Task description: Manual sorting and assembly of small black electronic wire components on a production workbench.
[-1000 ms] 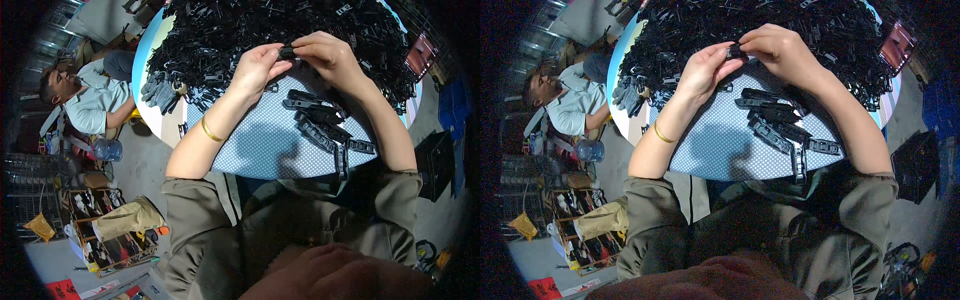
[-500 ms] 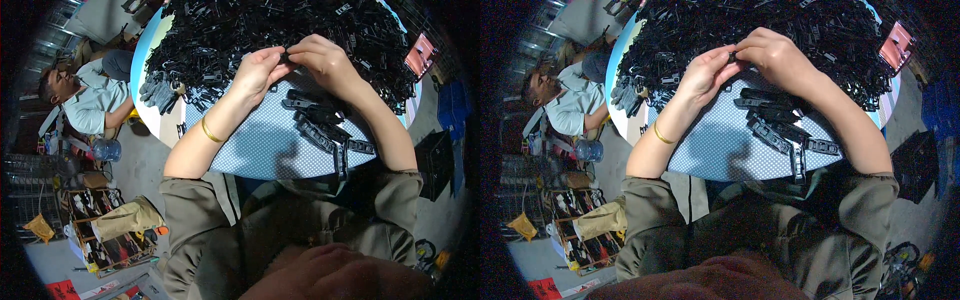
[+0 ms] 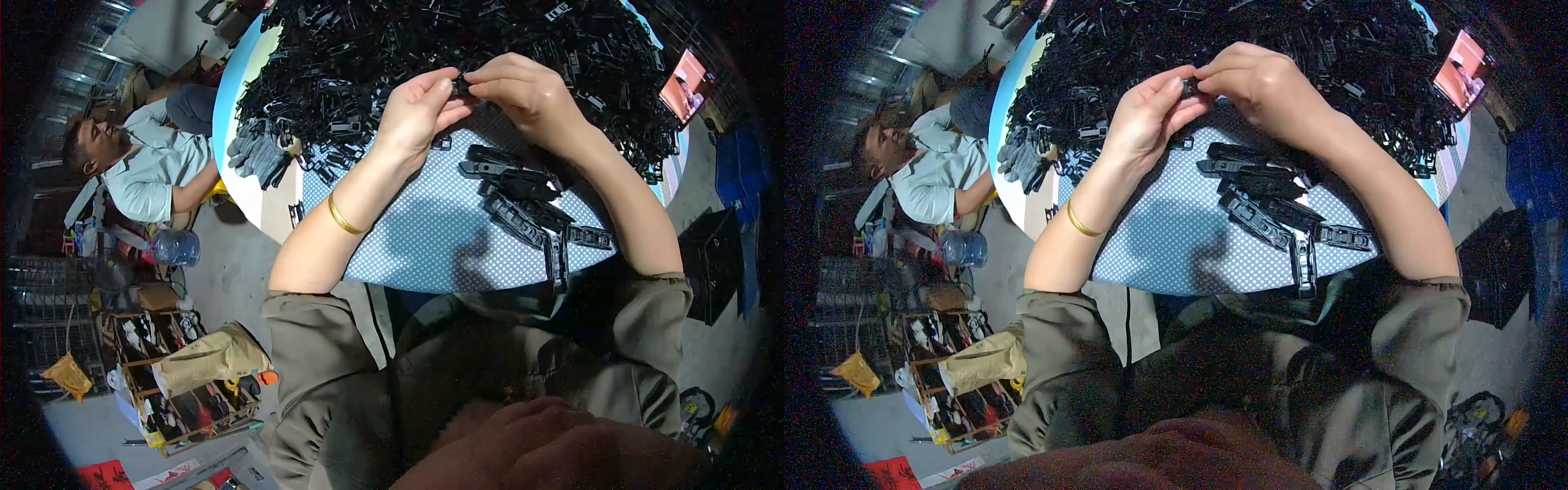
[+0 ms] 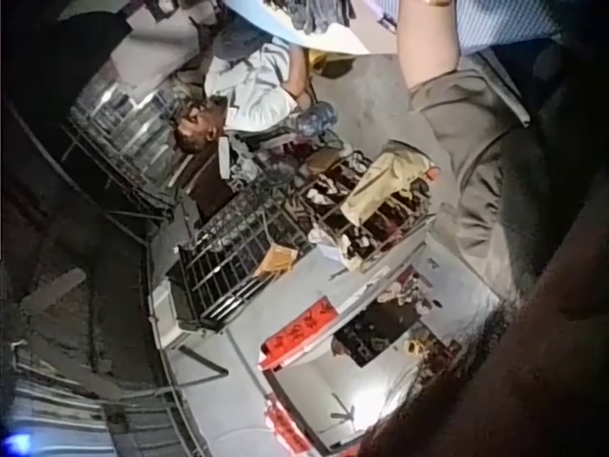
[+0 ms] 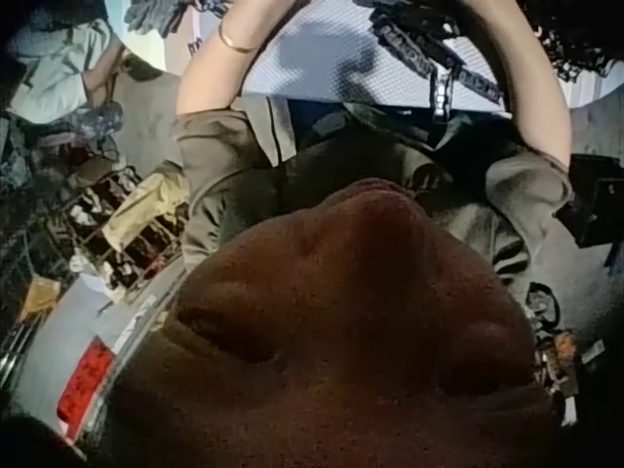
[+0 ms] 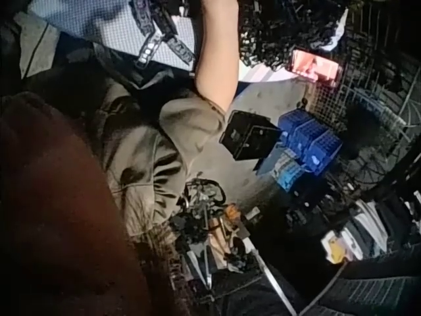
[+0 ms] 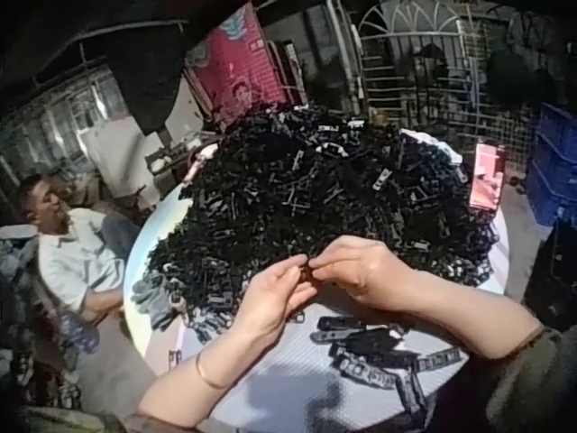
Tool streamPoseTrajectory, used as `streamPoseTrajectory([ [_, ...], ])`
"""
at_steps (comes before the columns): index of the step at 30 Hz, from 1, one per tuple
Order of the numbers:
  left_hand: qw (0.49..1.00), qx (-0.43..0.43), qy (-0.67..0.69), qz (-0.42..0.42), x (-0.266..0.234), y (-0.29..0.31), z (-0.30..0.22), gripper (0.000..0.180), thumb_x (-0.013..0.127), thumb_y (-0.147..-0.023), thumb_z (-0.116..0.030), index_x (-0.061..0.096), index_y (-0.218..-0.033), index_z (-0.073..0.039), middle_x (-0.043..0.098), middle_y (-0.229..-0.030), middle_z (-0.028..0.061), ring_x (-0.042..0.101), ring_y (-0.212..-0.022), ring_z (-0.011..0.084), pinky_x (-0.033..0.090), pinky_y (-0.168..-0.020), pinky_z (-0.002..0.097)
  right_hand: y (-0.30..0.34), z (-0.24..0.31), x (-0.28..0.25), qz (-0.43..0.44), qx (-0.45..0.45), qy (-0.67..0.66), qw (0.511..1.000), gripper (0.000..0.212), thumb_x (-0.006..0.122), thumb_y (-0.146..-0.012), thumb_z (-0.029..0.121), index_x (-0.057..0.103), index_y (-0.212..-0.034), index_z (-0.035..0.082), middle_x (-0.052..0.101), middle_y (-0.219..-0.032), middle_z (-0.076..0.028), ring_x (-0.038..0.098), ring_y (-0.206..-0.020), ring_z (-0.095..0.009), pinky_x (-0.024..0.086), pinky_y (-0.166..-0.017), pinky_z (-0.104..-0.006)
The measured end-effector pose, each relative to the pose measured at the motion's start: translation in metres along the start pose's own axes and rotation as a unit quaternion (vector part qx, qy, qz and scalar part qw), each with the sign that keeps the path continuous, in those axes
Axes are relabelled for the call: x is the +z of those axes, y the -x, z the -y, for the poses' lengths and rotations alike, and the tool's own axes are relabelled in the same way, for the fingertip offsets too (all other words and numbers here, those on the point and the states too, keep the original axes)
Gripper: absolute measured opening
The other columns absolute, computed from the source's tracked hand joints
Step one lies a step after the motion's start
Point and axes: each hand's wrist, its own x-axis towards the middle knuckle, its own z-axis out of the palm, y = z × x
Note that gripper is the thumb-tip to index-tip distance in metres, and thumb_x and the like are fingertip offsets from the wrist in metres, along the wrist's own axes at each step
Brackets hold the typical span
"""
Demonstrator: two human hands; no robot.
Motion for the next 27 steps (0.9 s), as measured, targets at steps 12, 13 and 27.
streamPoseTrajectory([
  [12,0.997,-0.048,0.054,0.036,-0.002,0.003,-0.008,0.028,0.045,-0.088,-0.008,0.046,-0.113,0.003,0.058,-0.095,0.0093,0.059,-0.078,0.0132,0.052,-0.072,0.0233,0.001,0.007,-0.008,0.022,-0.051,0.068,0.996,0.023,0.060,-0.061,0.000,0.061,-0.084,-0.001,0.060,-0.092,-0.010,0.056,-0.087,-0.023,0.050,-0.071,-0.0289],
  [13,0.998,-0.039,0.035,0.038,0.001,0.004,-0.011,0.028,0.045,-0.088,-0.008,0.046,-0.113,0.004,0.058,-0.096,0.0098,0.059,-0.078,0.0138,0.052,-0.072,0.0235,0.001,0.007,-0.010,0.026,-0.056,0.061,0.996,0.023,0.059,-0.061,0.001,0.061,-0.083,-0.001,0.060,-0.092,-0.010,0.056,-0.087,-0.023,0.050,-0.071,-0.0291],
  [27,0.973,0.008,0.185,0.138,-0.001,0.000,-0.008,0.032,0.045,-0.087,-0.009,0.043,-0.116,0.004,0.053,-0.108,0.0130,0.054,-0.096,0.0187,0.046,-0.084,0.0310,-0.002,0.007,0.000,-0.013,-0.081,0.087,0.993,0.034,0.061,-0.065,-0.004,0.059,-0.098,0.003,0.057,-0.106,-0.012,0.051,-0.105,-0.027,0.035,-0.094,-0.0470],
])
